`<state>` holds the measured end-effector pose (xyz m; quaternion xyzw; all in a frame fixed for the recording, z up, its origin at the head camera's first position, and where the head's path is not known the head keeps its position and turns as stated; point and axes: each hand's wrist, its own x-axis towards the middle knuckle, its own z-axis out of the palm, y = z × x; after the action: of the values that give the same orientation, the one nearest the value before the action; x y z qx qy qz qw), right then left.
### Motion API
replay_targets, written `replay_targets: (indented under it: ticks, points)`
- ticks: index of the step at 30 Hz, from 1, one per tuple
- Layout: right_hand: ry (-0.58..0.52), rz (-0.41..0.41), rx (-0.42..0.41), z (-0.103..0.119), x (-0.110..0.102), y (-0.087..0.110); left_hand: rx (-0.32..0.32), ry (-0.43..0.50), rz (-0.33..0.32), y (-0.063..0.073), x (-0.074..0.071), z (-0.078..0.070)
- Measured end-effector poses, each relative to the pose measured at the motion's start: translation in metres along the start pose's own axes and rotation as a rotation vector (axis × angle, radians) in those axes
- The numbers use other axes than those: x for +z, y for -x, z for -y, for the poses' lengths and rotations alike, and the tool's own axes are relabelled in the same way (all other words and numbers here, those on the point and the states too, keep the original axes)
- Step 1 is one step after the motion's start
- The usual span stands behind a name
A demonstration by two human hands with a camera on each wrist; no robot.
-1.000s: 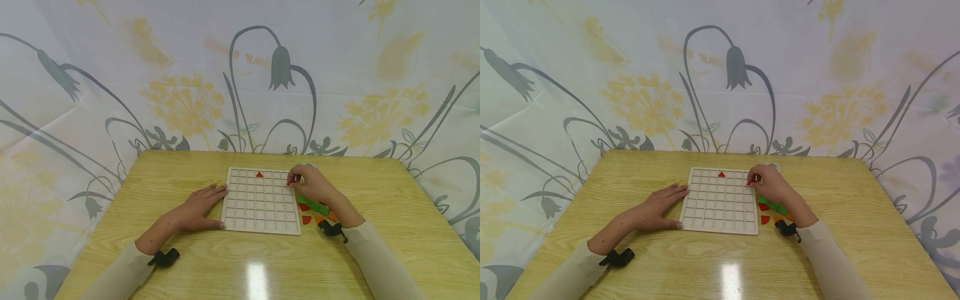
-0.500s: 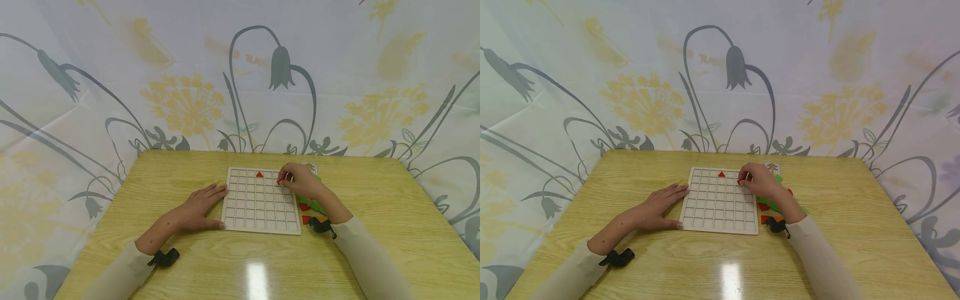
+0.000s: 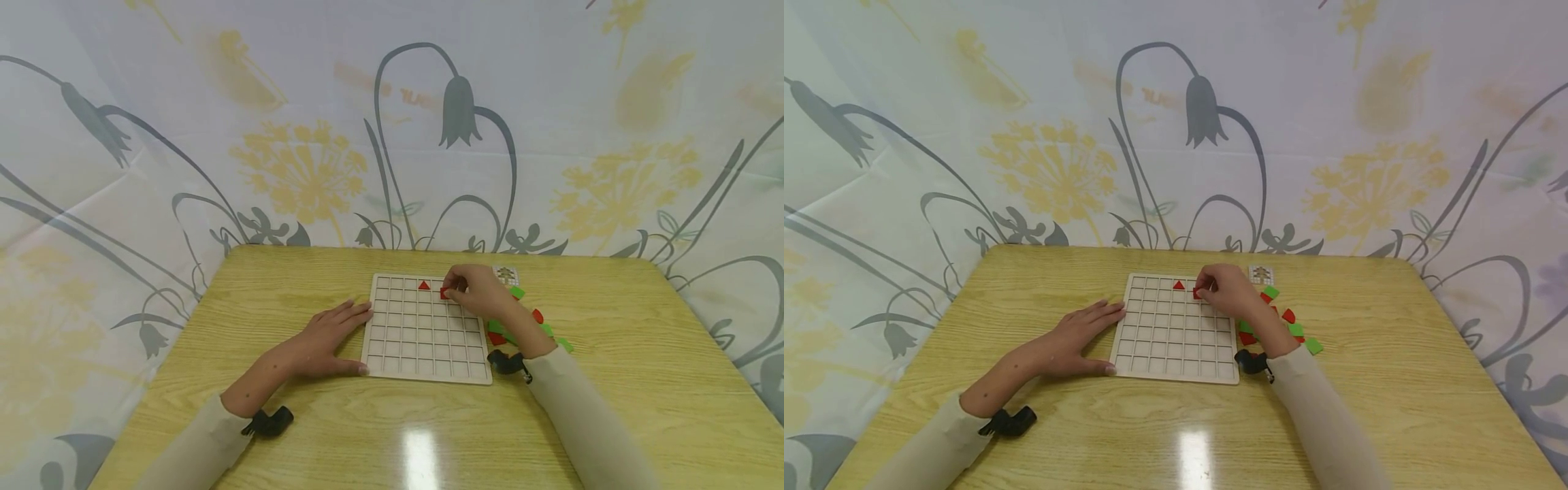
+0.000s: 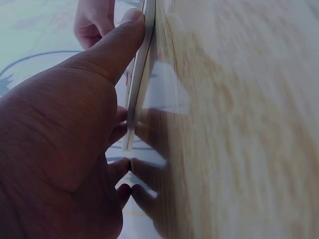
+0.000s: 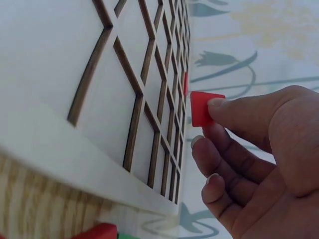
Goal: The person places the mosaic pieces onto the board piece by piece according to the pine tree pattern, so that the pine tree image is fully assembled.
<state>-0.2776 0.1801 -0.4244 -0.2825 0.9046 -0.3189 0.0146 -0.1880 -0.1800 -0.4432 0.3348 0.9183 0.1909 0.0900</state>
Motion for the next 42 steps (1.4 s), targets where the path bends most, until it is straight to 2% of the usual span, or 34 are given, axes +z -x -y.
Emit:
replay_targets:
  ticks: [7,15,42]
  points:
    - [-0.009,0.005,0.06,0.001,0.004,-0.006,0.005,-0.001,-0.004,0.0,-0.001,-0.001]
    - [-0.048,0.014,0.08,0.0,0.009,-0.012,0.007,-0.01,-0.009,0.0,0.0,-0.001]
    - [-0.018,0.047,0.133,0.001,0.014,-0.011,0.0,-0.001,-0.003,-0.001,0.002,0.002]
